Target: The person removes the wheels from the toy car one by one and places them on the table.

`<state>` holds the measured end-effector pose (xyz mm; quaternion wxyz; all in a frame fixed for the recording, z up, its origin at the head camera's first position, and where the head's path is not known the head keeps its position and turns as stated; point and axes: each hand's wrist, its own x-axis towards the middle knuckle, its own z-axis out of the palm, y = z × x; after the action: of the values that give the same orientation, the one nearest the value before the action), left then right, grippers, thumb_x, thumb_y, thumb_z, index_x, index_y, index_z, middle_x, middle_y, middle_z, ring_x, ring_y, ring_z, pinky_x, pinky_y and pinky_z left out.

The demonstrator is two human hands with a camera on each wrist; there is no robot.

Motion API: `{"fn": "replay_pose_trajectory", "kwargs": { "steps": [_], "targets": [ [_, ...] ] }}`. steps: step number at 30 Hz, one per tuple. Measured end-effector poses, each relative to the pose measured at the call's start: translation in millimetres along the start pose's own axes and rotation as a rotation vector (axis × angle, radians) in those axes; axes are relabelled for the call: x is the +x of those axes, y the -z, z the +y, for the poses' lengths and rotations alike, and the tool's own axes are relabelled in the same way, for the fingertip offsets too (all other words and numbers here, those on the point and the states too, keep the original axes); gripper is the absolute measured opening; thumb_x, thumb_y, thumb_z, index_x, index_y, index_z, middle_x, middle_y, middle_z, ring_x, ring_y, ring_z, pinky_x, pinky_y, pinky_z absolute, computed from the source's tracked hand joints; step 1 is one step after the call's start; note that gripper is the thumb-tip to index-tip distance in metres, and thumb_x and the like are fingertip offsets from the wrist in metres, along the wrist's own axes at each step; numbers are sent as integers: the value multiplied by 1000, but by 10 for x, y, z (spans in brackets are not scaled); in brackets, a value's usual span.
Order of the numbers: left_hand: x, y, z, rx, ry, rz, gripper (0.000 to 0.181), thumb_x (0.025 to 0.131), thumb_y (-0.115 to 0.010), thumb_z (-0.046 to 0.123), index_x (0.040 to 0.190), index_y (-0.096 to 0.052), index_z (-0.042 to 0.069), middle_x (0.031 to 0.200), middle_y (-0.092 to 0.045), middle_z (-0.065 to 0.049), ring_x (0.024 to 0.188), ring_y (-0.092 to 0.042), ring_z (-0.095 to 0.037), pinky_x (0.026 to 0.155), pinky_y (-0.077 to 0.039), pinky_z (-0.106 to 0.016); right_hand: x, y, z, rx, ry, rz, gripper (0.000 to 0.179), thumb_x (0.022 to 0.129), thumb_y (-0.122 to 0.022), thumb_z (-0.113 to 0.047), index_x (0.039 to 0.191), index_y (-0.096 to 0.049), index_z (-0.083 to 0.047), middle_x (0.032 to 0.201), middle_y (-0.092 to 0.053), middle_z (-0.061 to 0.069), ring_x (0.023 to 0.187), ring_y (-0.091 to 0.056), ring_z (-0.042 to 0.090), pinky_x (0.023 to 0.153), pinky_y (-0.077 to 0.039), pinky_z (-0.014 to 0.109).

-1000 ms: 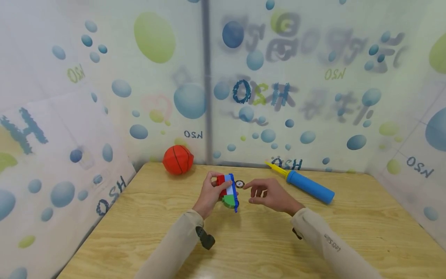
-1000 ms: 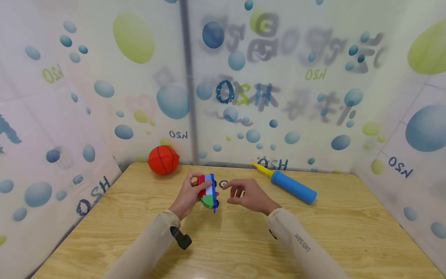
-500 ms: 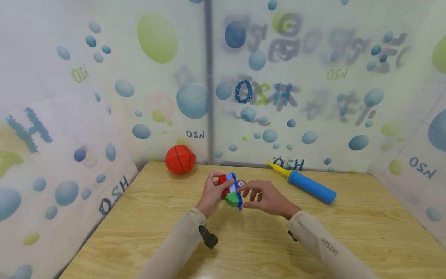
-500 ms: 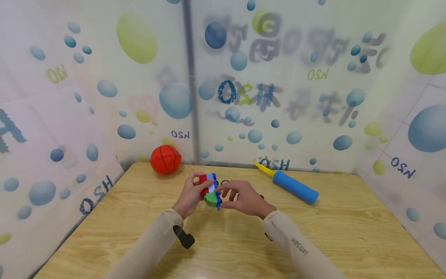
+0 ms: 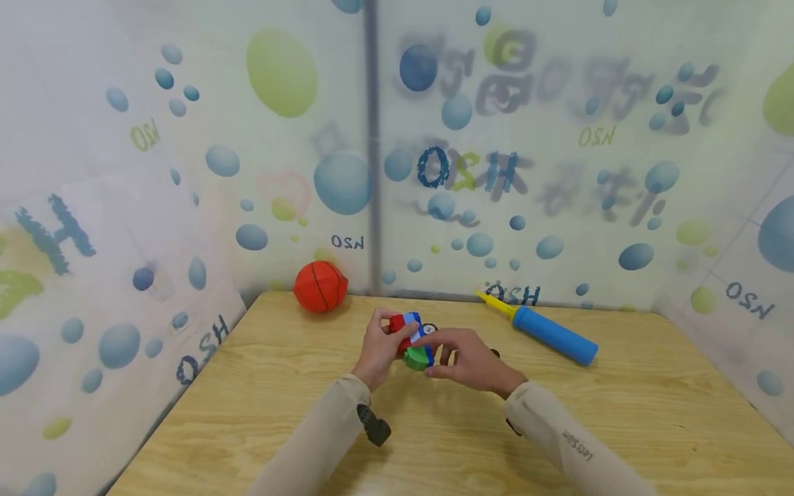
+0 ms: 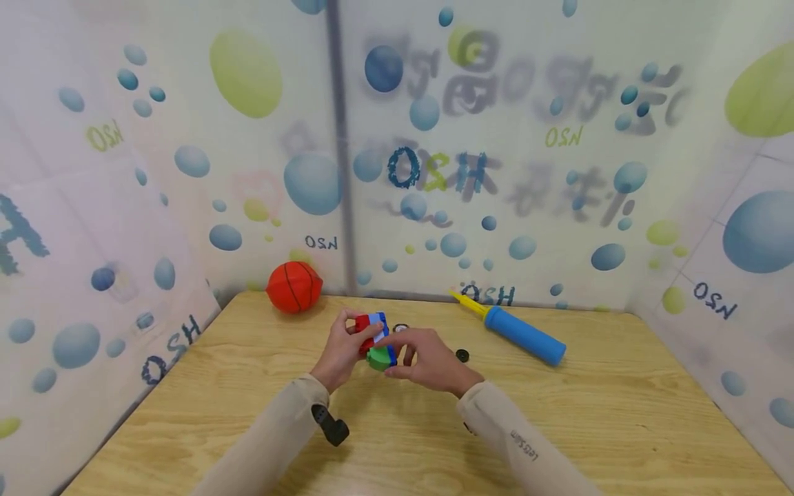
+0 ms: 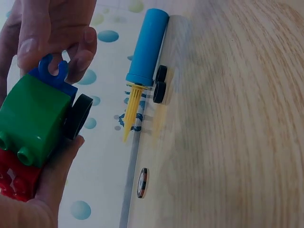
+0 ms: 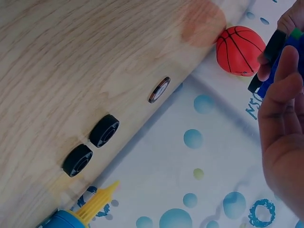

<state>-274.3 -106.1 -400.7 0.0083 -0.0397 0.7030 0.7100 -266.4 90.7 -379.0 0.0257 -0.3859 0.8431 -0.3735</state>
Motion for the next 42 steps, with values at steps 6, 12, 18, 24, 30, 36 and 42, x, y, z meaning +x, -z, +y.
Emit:
{"fn": "replay_pose_trajectory", "kwargs": {
  "steps": [6,12,18,24,30,36,42],
  "targets": [
    [-10,-13,-16,-5,8,35,42,94,-71,28,120,-42,12,123,-62,-21,97,-69,-26,79,-62,-33,22,-35,4,-57,16,13,44,85,-80,-19,128,-68,-17,108,-73,2,71,-60,3,68,-56,21],
    [-26,-26,-29,-32,5,28,42,96,-69,27,122,-41,11,122,-61,-22,90,-69,-21,75,-62,-30,32,-39,0,-53,-2,11,42,86,-79,-18,127,-69,-16,110,-74,4,70,-62,3,67,-55,20],
    [-15,-29,-28,-49,17,-13,42,102,-57,33,134,-38,12,125,-60,-20,92,-66,-18,78,-62,-29,24,-51,15,-56,-8,58,38,88,-77,-17,125,-70,-17,113,-75,3,76,-61,5,69,-55,20],
    [-31,26,-23,-4,-28,-100,43,106,-48,33,142,-39,12,133,-58,-24,98,-72,-25,87,-61,-40,-1,-44,76,16,-46,117,36,89,-76,-15,124,-70,-17,115,-74,4,81,-64,9,72,-57,21],
    [-26,84,-27,96,-83,-156,41,104,-52,33,142,-43,20,132,-58,-21,103,-70,-27,88,-61,-42,-41,-21,166,133,-86,107,38,91,-73,-13,129,-68,-16,126,-71,10,94,-72,16,82,-60,25],
    [-27,134,-63,245,-235,-149,44,102,-57,34,144,-47,29,140,-52,-13,123,-58,-33,95,-55,-50,-70,14,220,205,-116,80,38,96,-67,-12,134,-64,-15,132,-65,16,98,-72,21,84,-61,28],
    [-28,153,-35,352,-438,-195,38,103,-55,28,141,-53,29,147,-50,-5,129,-50,-27,103,-48,-48,-94,73,236,367,-121,28,41,99,-62,-11,140,-58,-11,129,-62,22,100,-71,23,83,-62,32]
  ]
}}
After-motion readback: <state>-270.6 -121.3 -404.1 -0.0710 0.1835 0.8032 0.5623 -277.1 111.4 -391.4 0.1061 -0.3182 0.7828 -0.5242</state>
